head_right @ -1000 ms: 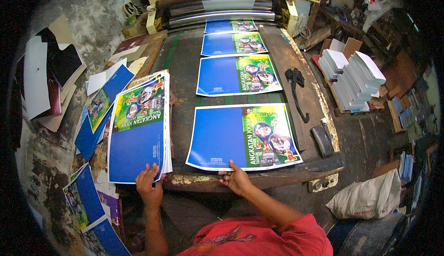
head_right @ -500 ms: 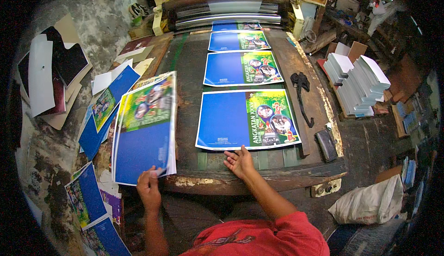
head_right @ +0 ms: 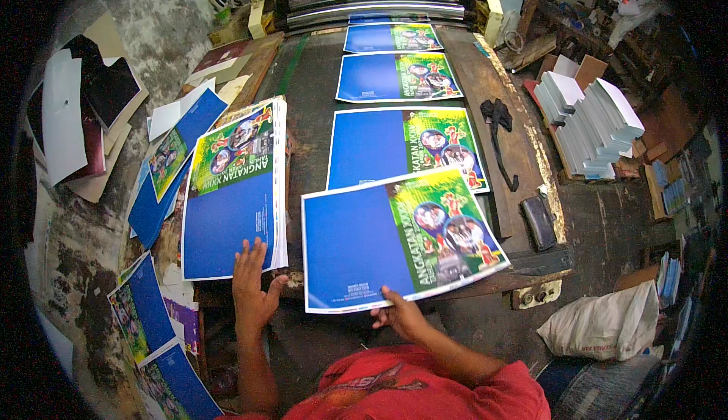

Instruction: The person feeds printed sheets into a laminating machine one by one, then collects the laminated sheets from the machine bed and stacks them into a pile.

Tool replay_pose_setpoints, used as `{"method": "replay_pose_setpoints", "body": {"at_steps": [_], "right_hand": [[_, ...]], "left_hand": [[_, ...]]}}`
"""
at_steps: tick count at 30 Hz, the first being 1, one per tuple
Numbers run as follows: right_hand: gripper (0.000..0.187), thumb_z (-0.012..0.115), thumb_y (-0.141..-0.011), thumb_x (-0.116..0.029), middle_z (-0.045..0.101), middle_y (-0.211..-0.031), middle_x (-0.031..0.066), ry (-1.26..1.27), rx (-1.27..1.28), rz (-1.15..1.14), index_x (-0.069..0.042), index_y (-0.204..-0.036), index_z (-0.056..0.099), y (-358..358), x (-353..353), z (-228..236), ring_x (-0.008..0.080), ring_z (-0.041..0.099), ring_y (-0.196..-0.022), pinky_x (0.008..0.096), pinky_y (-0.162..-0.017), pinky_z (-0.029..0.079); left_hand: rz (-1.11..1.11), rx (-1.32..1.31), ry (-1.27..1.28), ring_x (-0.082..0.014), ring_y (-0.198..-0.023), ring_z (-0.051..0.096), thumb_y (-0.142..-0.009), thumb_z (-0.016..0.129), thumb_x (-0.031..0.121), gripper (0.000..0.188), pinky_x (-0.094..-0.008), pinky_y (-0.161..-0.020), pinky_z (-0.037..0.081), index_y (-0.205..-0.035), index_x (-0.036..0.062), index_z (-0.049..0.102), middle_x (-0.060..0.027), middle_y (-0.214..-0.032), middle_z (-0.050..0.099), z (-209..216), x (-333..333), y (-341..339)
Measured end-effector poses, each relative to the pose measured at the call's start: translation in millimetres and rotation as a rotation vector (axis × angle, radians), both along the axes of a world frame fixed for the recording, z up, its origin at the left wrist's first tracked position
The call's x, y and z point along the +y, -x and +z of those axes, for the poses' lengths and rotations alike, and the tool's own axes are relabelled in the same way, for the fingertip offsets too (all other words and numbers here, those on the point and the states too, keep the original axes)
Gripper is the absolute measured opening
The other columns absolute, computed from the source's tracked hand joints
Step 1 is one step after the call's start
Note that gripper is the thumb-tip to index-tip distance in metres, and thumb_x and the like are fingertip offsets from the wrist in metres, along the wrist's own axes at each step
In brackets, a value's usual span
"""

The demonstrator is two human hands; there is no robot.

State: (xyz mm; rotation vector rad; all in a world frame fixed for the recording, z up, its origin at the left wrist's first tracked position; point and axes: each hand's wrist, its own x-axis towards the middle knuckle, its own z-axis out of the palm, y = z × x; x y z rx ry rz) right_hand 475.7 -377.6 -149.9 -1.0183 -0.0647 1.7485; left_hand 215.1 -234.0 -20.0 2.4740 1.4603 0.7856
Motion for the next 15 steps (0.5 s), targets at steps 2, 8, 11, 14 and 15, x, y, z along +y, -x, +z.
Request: {"method": "replay_pose_setpoints", "body": {"at_steps": [2,8,11,14,15], "right_hand": [[0.041,0.048,-0.099,-0.043,0.067,-0.085,0.0148,-0.034,-0.043,0.026,-0.004,-0.108,0.056,13,-18,-9,0.0158,0.059,-0.061,0.0418,-0.063,0.057],[0.049,0.04,-0.101,-0.047,0.068,-0.093,0.0191,-0.02,-0.031,-0.018,-0.002,-0.113,0.055,23,-24,-2,0.0166,0.06,-0.063,0.0415,-0.069,0.057],[0.057,0.038,-0.099,-0.053,0.068,-0.092,0.0188,-0.022,0.01,-0.031,0.0,-0.112,0.056,13,-11,-7,0.0167,0.06,-0.061,0.0432,-0.07,0.056],[0.065,0.036,-0.097,-0.059,0.068,-0.084,0.0129,-0.005,0.031,-0.076,0.0,-0.099,0.063,4,9,0,0.0145,0.06,-0.06,0.0398,-0.071,0.055],[0.065,0.036,-0.097,-0.059,0.068,-0.084,0.0128,-0.017,0.037,-0.085,0.0,-0.099,0.063,1,15,1,0.0143,0.059,-0.06,0.0397,-0.071,0.055]], "left_hand": [[0.002,-0.016,-0.038,-0.0348,-0.134,0.042,-0.088,0.064,0.036,0.048,-0.0524,-0.112,0.025,-0.126,0.0077,0.06,-0.0142,-0.136,0.054,-24,5,13],[0.068,-0.092,-0.126,-0.0312,-0.122,0.056,-0.086,0.066,0.021,0.03,-0.047,-0.104,0.033,-0.114,0.0085,0.068,-0.0089,-0.12,0.066,-35,2,13],[0.069,-0.177,-0.062,-0.0307,-0.121,0.056,-0.09,0.063,0.026,0.028,-0.0468,-0.105,0.032,-0.111,0.0087,0.069,-0.0086,-0.119,0.067,-30,2,13],[0.081,-0.227,-0.016,-0.0306,-0.121,0.056,-0.094,0.058,0.03,0.03,-0.0472,-0.106,0.032,-0.111,0.0088,0.07,-0.009,-0.118,0.067,-28,1,15],[0.084,-0.239,-0.004,-0.0306,-0.121,0.056,-0.095,0.056,0.032,0.031,-0.0472,-0.106,0.031,-0.111,0.0089,0.07,-0.0091,-0.118,0.067,-28,1,15]]}}
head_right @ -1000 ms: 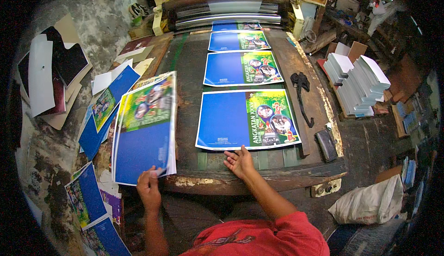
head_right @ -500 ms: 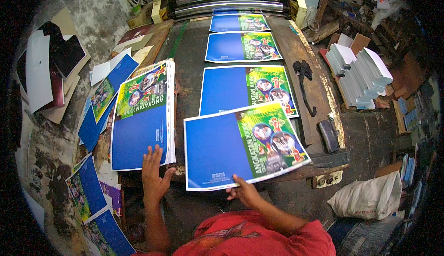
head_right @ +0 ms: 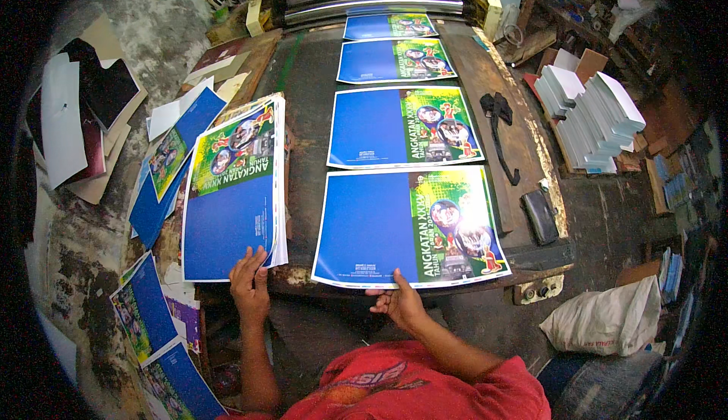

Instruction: The person feeds printed sheets into a laminating machine one by one, then collects the laminated sheets from the machine bed and stacks them into a pile.

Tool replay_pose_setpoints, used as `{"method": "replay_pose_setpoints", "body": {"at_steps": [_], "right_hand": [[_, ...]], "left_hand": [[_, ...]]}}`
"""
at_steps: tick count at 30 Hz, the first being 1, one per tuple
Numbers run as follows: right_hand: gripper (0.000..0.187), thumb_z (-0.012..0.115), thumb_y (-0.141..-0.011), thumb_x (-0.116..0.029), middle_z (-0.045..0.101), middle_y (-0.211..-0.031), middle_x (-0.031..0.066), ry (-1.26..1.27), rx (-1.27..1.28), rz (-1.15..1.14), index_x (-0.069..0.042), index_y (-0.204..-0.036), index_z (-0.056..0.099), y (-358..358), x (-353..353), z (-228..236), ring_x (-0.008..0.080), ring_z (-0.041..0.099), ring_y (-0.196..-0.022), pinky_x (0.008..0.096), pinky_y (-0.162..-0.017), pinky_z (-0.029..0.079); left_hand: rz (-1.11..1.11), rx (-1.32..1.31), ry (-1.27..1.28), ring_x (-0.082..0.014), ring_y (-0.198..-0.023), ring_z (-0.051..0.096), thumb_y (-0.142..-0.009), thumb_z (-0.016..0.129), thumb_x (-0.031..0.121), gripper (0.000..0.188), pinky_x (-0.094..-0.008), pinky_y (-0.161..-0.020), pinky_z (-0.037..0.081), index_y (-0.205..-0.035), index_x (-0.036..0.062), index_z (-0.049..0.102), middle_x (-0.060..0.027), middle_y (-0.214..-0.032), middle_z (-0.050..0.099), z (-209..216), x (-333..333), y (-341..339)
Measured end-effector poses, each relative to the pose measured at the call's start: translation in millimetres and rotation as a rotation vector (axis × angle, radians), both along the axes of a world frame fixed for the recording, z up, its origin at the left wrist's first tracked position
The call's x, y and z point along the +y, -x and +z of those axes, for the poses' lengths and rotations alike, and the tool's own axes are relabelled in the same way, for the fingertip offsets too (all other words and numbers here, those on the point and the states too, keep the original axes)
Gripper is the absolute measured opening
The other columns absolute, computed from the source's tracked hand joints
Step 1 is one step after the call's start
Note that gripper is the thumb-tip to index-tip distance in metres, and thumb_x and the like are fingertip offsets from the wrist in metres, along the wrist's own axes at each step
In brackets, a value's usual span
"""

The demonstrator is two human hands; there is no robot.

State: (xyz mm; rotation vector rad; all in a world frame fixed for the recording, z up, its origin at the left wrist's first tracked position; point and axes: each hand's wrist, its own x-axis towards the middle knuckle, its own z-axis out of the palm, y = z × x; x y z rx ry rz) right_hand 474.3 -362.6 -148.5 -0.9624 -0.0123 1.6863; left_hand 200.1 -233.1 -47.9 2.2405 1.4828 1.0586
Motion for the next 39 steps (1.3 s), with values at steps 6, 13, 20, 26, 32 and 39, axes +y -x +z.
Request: {"method": "replay_pose_setpoints", "body": {"at_steps": [6,13,20,26,32,39], "right_hand": [[0.065,0.036,-0.097,-0.059,0.066,-0.093,0.0166,-0.082,-0.004,-0.079,0.0,-0.116,0.053,-11,34,0,0.0155,0.059,-0.062,0.0412,-0.076,0.055],[0.062,0.036,-0.099,-0.054,0.064,-0.092,0.0185,-0.123,-0.026,-0.191,0.004,-0.117,0.049,-21,77,1,0.0155,0.059,-0.062,0.0416,-0.073,0.057],[0.052,0.037,-0.1,-0.05,0.064,-0.094,0.0162,-0.199,-0.008,-0.281,-0.003,-0.118,0.047,-26,110,-12,0.0158,0.06,-0.066,0.0423,-0.073,0.057],[0.056,0.039,-0.1,-0.05,0.057,-0.114,0.0184,-0.121,-0.072,-0.368,-0.001,-0.128,0.04,-22,119,-12,0.0198,0.055,-0.083,0.0462,-0.077,0.054],[0.06,0.05,-0.095,-0.05,0.059,-0.107,0.017,-0.201,-0.098,-0.09,-0.001,-0.128,0.04,-24,84,42,0.0207,0.058,-0.078,0.0466,-0.073,0.056],[0.029,0.06,-0.093,-0.031,0.058,-0.073,0.0056,-0.097,-0.061,-0.025,-0.005,-0.103,0.054,-20,26,28,0.0152,0.055,-0.058,0.0376,-0.057,0.056]], "left_hand": [[0.023,-0.036,0.022,-0.0322,-0.123,0.054,-0.097,0.052,0.027,0.029,-0.0478,-0.107,0.03,-0.112,0.0081,0.069,-0.0095,-0.119,0.067,-4,0,-1],[0.023,-0.034,0.055,-0.0335,-0.123,0.054,-0.098,0.051,0.026,0.03,-0.0482,-0.108,0.029,-0.115,0.0081,0.068,-0.0101,-0.12,0.066,0,-2,-1],[0.123,-0.536,0.264,-0.0248,-0.109,0.06,-0.101,0.049,0.03,0.035,-0.0372,-0.1,0.038,-0.11,0.0011,0.067,-0.0131,-0.111,0.068,-5,4,11],[0.043,-0.461,0.207,-0.0229,-0.097,0.063,-0.097,0.055,0.03,0.032,-0.0366,-0.094,0.041,-0.095,0.0011,0.069,-0.0108,-0.1,0.071,20,-1,-6],[-0.395,-0.07,0.113,-0.0299,-0.115,0.06,-0.09,0.064,0.03,0.02,-0.0544,-0.112,0.019,-0.092,0.0135,0.074,-0.003,-0.098,0.074,40,-17,-18],[-0.255,0.024,0.045,-0.0377,-0.138,0.035,-0.086,0.063,0.05,0.054,-0.055,-0.114,0.016,-0.121,0.0088,0.064,-0.0122,-0.135,0.056,28,-12,-21]]}}
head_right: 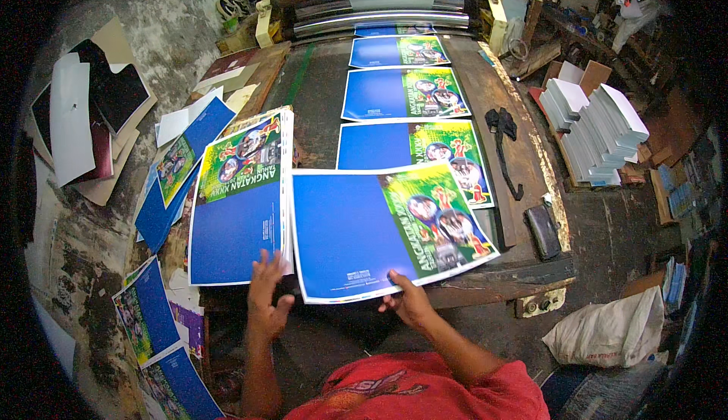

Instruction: The person feeds printed sheets into a laminating machine one by one, then collects the laminated sheets from the machine bed and stacks them into a pile.

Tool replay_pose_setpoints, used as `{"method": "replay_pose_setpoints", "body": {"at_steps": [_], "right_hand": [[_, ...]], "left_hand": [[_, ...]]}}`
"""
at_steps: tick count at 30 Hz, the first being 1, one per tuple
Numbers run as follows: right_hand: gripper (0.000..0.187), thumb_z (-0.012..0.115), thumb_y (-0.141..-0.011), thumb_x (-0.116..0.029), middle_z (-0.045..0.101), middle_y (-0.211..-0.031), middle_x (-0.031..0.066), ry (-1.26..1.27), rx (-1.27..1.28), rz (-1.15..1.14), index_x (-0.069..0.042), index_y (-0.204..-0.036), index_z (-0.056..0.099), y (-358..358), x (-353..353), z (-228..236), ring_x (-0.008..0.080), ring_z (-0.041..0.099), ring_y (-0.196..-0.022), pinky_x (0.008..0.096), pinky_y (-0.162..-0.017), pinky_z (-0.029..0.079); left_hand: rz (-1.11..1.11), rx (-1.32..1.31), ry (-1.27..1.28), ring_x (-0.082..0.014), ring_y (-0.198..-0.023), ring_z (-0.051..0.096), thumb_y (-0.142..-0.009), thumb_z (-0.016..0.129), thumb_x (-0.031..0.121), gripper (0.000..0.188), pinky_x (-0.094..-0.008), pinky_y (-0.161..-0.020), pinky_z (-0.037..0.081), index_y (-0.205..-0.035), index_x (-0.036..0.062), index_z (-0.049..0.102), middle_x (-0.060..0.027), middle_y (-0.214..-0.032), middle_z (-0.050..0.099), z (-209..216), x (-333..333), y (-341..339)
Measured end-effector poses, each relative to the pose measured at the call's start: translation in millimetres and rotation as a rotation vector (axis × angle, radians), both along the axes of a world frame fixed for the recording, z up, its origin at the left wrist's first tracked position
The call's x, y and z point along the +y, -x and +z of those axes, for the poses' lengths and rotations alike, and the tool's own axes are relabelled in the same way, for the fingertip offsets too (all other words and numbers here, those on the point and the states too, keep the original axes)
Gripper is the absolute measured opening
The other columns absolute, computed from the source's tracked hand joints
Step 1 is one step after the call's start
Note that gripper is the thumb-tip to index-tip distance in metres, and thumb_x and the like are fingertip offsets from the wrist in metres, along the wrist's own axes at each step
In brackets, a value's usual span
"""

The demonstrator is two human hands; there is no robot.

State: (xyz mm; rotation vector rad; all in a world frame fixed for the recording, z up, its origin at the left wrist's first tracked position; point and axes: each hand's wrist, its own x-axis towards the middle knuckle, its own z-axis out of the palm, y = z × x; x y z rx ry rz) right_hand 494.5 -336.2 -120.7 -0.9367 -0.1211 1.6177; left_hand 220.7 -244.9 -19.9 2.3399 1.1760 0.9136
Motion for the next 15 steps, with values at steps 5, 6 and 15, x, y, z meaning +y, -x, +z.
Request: {"method": "replay_pose_setpoints", "body": {"at_steps": [5,6,15], "right_hand": [[0.038,0.051,-0.098,-0.04,0.062,-0.076,0.0107,0.081,-0.056,0.035,-0.003,-0.105,0.054,25,-55,-45,0.0177,0.062,-0.065,0.0406,-0.063,0.057],[0.042,0.049,-0.098,-0.043,0.065,-0.08,0.0138,0.08,-0.048,0.063,-0.002,-0.107,0.055,29,-62,-46,0.0174,0.062,-0.066,0.0406,-0.066,0.057],[0.061,0.039,-0.097,-0.057,0.067,-0.088,0.0181,0.058,-0.095,-0.027,0.0,-0.11,0.056,21,-44,-32,0.0186,0.06,-0.063,0.0432,-0.07,0.055]], "left_hand": [[0.179,0.164,-0.167,-0.0356,-0.129,0.048,-0.085,0.069,0.03,0.045,-0.0498,-0.11,0.029,-0.122,0.0052,0.062,-0.0132,-0.128,0.061,-34,17,16],[0.198,0.16,-0.188,-0.035,-0.127,0.05,-0.085,0.07,0.026,0.041,-0.0488,-0.108,0.03,-0.12,0.0057,0.064,-0.0128,-0.126,0.062,-37,15,17],[0.244,-0.056,0.001,-0.0303,-0.118,0.057,-0.093,0.061,0.031,0.03,-0.0448,-0.101,0.036,-0.11,0.0085,0.07,-0.0105,-0.117,0.067,-21,8,23]]}}
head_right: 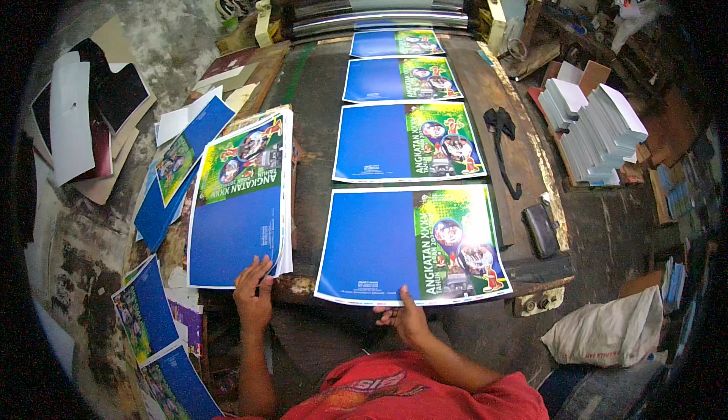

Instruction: The person feeds printed sheets into a laminating machine one by one, then collects the laminated sheets from the machine bed and stacks them into a pile.

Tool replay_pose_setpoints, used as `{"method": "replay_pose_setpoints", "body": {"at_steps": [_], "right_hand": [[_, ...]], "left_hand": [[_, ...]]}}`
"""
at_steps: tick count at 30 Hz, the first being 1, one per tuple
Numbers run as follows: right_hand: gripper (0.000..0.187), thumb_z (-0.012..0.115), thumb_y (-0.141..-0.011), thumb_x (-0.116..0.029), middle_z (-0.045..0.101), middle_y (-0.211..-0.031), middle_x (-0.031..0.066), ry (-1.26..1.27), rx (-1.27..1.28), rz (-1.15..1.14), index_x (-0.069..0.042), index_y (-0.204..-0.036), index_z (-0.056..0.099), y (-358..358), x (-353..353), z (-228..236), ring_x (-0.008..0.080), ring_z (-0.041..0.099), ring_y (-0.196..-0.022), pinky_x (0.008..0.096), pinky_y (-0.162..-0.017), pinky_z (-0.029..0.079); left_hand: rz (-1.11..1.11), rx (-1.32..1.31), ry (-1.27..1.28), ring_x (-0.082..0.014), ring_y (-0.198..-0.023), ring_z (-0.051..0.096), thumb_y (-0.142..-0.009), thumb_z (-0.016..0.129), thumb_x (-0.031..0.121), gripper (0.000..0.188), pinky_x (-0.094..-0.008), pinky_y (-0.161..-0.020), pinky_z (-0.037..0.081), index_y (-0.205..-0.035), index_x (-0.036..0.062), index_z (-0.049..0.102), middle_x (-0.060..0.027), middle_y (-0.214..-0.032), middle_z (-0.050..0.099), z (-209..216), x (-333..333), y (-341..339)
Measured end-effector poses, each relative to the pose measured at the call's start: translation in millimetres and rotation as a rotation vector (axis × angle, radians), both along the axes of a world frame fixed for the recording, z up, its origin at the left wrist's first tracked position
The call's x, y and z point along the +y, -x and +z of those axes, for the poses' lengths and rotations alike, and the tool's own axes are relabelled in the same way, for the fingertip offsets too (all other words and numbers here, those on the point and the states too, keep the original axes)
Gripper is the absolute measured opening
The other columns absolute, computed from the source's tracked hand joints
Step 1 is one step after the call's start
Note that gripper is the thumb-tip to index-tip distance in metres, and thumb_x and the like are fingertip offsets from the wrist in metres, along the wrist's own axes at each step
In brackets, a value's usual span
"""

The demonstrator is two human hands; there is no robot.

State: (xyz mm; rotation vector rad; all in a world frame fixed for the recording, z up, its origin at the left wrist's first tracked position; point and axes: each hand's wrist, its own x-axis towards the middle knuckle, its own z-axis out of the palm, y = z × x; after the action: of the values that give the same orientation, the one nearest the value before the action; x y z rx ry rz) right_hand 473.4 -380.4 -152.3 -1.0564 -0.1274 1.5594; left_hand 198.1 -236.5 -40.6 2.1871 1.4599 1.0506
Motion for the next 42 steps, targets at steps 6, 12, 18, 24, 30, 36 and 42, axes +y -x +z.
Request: {"method": "replay_pose_setpoints", "body": {"at_steps": [6,12,18,24,30,36,42], "right_hand": [[0.057,0.034,-0.101,-0.052,0.066,-0.091,0.018,-0.091,-0.035,-0.118,0.0,-0.111,0.055,-5,32,-2,0.0171,0.06,-0.067,0.0426,-0.07,0.057],[0.052,0.037,-0.101,-0.049,0.063,-0.11,0.017,-0.126,-0.076,-0.264,-0.006,-0.129,0.04,2,44,5,0.0192,0.06,-0.075,0.043,-0.071,0.057],[0.06,0.041,-0.096,-0.057,0.057,-0.122,0.0143,-0.137,-0.026,-0.155,-0.01,-0.133,0.04,-4,33,42,0.0203,0.059,-0.084,0.0436,-0.072,0.056],[0.036,0.057,-0.094,-0.038,0.062,-0.076,0.01,-0.053,-0.008,-0.037,-0.002,-0.098,0.058,-17,10,30,0.0178,0.059,-0.06,0.0388,-0.058,0.056],[0.045,0.049,-0.098,-0.041,0.065,-0.077,0.0154,0.057,-0.036,0.074,0.002,-0.106,0.055,3,-49,-11,0.0204,0.06,-0.063,0.0373,-0.063,0.055],[0.048,0.037,-0.103,-0.042,0.068,-0.093,0.0204,0.091,0.055,0.159,0.001,-0.114,0.055,22,-94,-4,0.0223,0.064,-0.074,0.0377,-0.078,0.053],[0.053,0.038,-0.101,-0.046,0.067,-0.101,0.0203,-0.02,0.077,0.095,0.002,-0.12,0.05,18,-78,-8,0.0239,0.066,-0.084,0.0362,-0.079,0.053]], "left_hand": [[0.217,-1.106,0.305,-0.017,-0.096,0.057,-0.1,0.054,0.031,0.04,-0.0314,-0.093,0.042,-0.107,-0.0068,0.064,-0.0095,-0.102,0.065,-5,17,12],[-0.03,-0.303,0.203,-0.0254,-0.1,0.064,-0.097,0.055,0.034,0.033,-0.044,-0.1,0.038,-0.096,0.0055,0.071,-0.0089,-0.105,0.07,14,-8,-5],[-0.476,0.008,0.14,-0.0293,-0.123,0.054,-0.087,0.067,0.038,0.026,-0.0555,-0.114,0.015,-0.09,0.0137,0.076,-0.0041,-0.114,0.069,32,-25,-16],[-0.374,-0.031,0.015,-0.0356,-0.136,0.04,-0.084,0.068,0.041,0.041,-0.0595,-0.113,0.015,-0.112,0.0117,0.069,-0.0122,-0.129,0.06,30,-27,-24],[-0.05,0.261,-0.1,-0.0348,-0.132,0.045,-0.088,0.066,0.03,0.04,-0.0502,-0.11,0.029,-0.12,0.007,0.064,-0.0133,-0.131,0.058,-8,3,-2],[-0.013,0.13,-0.152,-0.0323,-0.12,0.056,-0.092,0.062,0.027,0.028,-0.0457,-0.101,0.037,-0.111,0.0082,0.07,-0.0096,-0.116,0.068,-11,1,-2],[0.035,-0.053,-0.085,-0.0286,-0.112,0.059,-0.093,0.06,0.025,0.025,-0.0413,-0.1,0.036,-0.105,0.0058,0.071,-0.0071,-0.11,0.07,-15,4,-3]]}}
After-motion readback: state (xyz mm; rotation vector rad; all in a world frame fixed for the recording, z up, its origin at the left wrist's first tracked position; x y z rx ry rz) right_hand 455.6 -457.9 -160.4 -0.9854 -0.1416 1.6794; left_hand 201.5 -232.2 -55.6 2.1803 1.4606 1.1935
